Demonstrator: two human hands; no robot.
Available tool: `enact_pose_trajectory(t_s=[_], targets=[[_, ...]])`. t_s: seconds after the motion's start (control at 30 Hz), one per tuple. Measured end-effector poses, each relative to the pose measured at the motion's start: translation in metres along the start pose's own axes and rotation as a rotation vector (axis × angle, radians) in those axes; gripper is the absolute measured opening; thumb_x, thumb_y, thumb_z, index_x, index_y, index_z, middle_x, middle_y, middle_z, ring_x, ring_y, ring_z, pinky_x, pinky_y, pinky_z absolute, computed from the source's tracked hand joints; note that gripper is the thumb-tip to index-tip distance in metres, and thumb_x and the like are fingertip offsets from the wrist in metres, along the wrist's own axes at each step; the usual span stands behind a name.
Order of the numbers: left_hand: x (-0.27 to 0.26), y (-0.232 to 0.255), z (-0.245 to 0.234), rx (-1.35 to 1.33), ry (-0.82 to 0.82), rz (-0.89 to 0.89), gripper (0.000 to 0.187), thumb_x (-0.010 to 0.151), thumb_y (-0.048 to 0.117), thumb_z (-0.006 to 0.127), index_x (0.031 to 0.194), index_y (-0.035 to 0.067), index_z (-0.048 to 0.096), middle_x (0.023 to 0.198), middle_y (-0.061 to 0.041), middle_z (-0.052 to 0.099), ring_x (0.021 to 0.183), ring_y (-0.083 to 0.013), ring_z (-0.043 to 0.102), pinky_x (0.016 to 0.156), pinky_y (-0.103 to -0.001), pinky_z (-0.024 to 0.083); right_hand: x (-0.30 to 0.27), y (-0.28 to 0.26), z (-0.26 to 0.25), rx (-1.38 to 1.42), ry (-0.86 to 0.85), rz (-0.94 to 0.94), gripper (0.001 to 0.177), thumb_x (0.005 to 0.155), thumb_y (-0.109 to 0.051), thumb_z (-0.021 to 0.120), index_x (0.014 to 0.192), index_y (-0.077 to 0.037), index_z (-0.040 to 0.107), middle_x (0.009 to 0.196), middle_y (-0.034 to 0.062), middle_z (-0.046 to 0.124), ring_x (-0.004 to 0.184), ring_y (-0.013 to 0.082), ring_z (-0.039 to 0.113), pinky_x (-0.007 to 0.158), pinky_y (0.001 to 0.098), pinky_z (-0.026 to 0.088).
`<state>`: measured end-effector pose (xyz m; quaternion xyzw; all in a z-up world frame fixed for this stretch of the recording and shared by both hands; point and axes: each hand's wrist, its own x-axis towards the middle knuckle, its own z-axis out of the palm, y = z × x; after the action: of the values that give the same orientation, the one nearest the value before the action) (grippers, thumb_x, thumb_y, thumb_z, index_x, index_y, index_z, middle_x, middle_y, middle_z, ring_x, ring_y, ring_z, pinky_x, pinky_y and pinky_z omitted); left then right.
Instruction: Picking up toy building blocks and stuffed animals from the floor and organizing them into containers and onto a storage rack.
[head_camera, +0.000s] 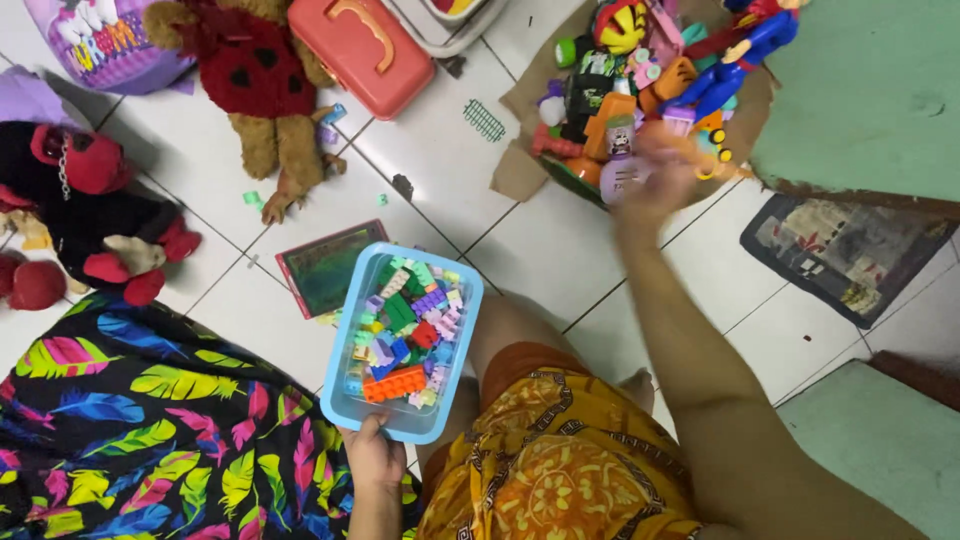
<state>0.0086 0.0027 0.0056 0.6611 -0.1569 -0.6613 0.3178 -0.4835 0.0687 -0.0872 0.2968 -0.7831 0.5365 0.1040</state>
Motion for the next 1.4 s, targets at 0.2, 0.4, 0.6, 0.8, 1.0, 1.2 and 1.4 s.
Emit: enact_pose_trajectory(t_s=[0.2,0.4,0.6,0.8,1.0,1.2,1.4], targets=[[0.006,-0.011,0.007,-0.014,-0.051,0.026,0.081,0.074,-0.016,0.047,0.148,0.016,0.042,0.137,-0.009,0.056,0.123,-0.0281,0.058,0.103,-0.043,0.049,0.058,0.15,-0.07,0.283,0.26,0.273,0.024,0.102,0.01,0.061,0.123,-0.003,0.058,0.127,0.0058,0.058,0.109,0.0179,0.064,0.089,0.0342,0.061],[0.019,-0.049,-0.018,-0.049,0.044,0.019,0.077,0.074,-0.016,0.047,0.144,0.014,0.043,0.134,-0.012,0.057,0.119,-0.0303,0.058,0.1,-0.044,0.05,0.026,0.161,-0.052,0.384,0.227,0.55,0.021,0.097,0.007,0.06,0.115,-0.004,0.059,0.103,0.0043,0.065,0.084,0.0157,0.059,0.073,0.0291,0.05],[0.005,-0.045,-0.039,-0.181,0.156,-0.006,0.081,0.071,-0.017,0.047,0.142,0.022,0.042,0.13,-0.007,0.058,0.118,-0.0292,0.058,0.1,-0.047,0.05,-0.085,0.115,0.068,0.343,-0.307,0.312,0.011,0.104,0.005,0.065,0.11,-0.004,0.066,0.109,0.0062,0.064,0.104,0.0156,0.063,0.095,0.0289,0.052],[0.004,-0.067,-0.1,-0.242,0.297,-0.004,0.08,0.072,-0.017,0.047,0.144,0.02,0.042,0.134,-0.008,0.057,0.122,-0.0305,0.058,0.102,-0.048,0.049,-0.147,0.014,0.197,0.189,-0.998,0.256,0.034,0.089,0.009,0.064,0.12,-0.004,0.069,0.113,0.0113,0.069,0.094,0.0188,0.069,0.084,0.0295,0.058],[-0.003,-0.075,-0.13,-0.32,0.432,0.001,0.078,0.071,-0.016,0.047,0.142,0.018,0.044,0.13,-0.009,0.057,0.118,-0.0302,0.058,0.102,-0.049,0.049,-0.177,-0.028,0.309,0.042,-1.228,0.001,0.051,0.074,0.006,0.072,0.124,-0.005,0.07,0.132,0.0267,0.052,0.11,0.0409,0.059,0.097,0.0419,0.053],[0.006,-0.103,-0.174,-0.384,0.43,0.066,0.076,0.072,-0.016,0.048,0.142,0.013,0.046,0.132,-0.009,0.057,0.119,-0.0292,0.058,0.104,-0.046,0.049,-0.22,0.021,0.351,-0.074,-1.18,-0.181,0.041,0.074,0.005,0.074,0.114,-0.004,0.071,0.133,0.0262,0.053,0.116,0.0421,0.056,0.099,0.0424,0.049],[0.035,-0.101,-0.18,-0.413,0.394,0.138,0.082,0.07,-0.016,0.048,0.145,0.016,0.042,0.136,-0.008,0.056,0.122,-0.0288,0.058,0.104,-0.045,0.049,-0.247,-0.092,0.301,0.683,-1.173,0.523,0.029,0.092,0.007,0.061,0.117,-0.006,0.066,0.126,0.006,0.063,0.101,0.0147,0.064,0.087,0.0282,0.057]])
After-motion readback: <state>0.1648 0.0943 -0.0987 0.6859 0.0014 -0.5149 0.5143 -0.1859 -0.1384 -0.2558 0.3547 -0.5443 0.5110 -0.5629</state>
